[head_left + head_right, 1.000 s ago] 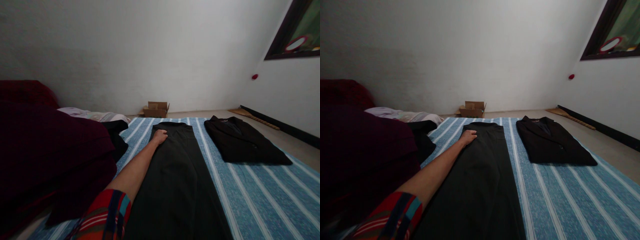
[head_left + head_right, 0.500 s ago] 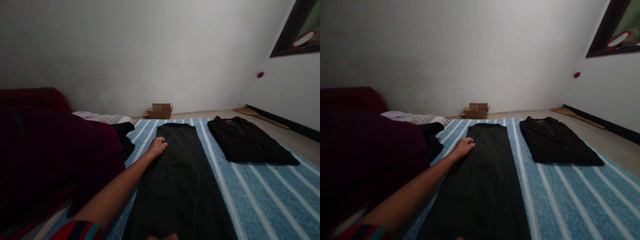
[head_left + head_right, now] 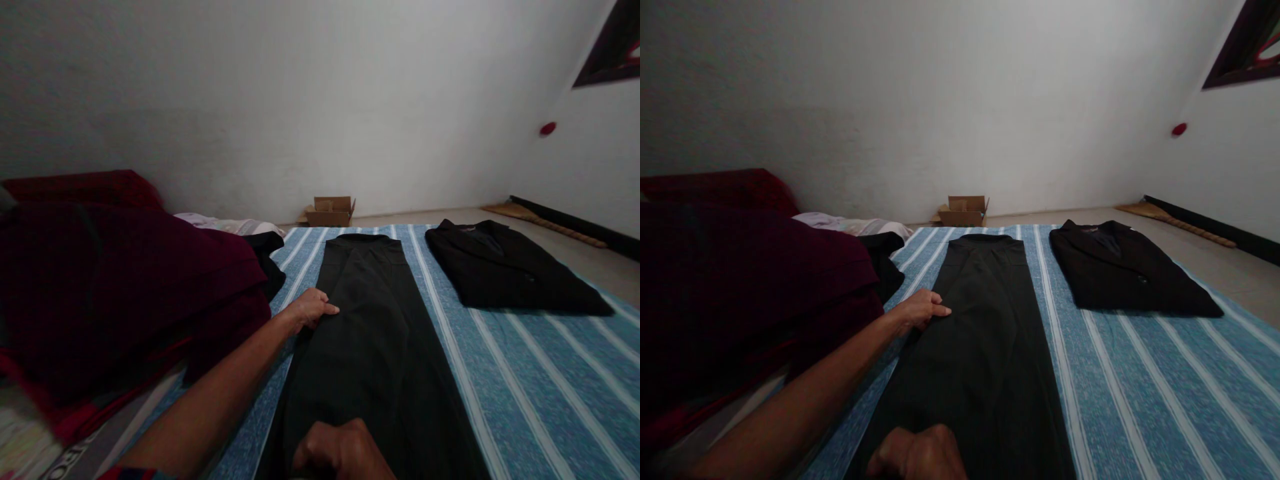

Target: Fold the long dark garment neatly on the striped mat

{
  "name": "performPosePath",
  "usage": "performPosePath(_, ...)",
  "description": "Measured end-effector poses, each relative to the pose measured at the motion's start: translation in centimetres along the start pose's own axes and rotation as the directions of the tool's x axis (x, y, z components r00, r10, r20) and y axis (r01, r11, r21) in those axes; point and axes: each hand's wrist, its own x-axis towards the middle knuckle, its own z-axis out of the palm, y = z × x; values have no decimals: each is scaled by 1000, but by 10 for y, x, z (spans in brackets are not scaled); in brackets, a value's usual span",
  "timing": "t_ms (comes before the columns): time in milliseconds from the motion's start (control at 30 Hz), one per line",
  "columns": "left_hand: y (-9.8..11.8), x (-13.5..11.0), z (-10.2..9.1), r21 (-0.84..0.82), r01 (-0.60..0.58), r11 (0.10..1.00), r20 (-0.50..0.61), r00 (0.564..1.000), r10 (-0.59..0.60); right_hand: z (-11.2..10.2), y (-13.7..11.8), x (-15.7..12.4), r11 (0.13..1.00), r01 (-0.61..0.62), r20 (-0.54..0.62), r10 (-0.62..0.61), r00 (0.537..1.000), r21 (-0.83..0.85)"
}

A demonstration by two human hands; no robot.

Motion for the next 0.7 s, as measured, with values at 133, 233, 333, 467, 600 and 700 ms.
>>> performPosePath(133,-11,-19,-6,-78,20,997,40,999,-17,7,7,1,1000,10,180,-12,984,11)
performPosePath(233,-17,-30,-8,-144,-53,988,25,998,57,-1,-10,-5,999,45,199,-48,979,18)
performPosePath(333,-20,-32,-4,-178,-94,979,-12,996,93,-22,-34,-10,996,92,129,-91,987,0)
performPosePath(467,-25,-25,4,-132,-157,979,-83,986,147,-64,-42,-2,980,60,-187,-96,978,-188)
performPosePath(600,-28,-25,8,-43,-210,977,-113,972,204,-112,-16,8,920,-78,-467,-121,876,-384)
performPosePath(700,-27,-29,10,-27,-210,977,-139,969,204,-138,8,9,853,-186,-536,-125,835,-488)
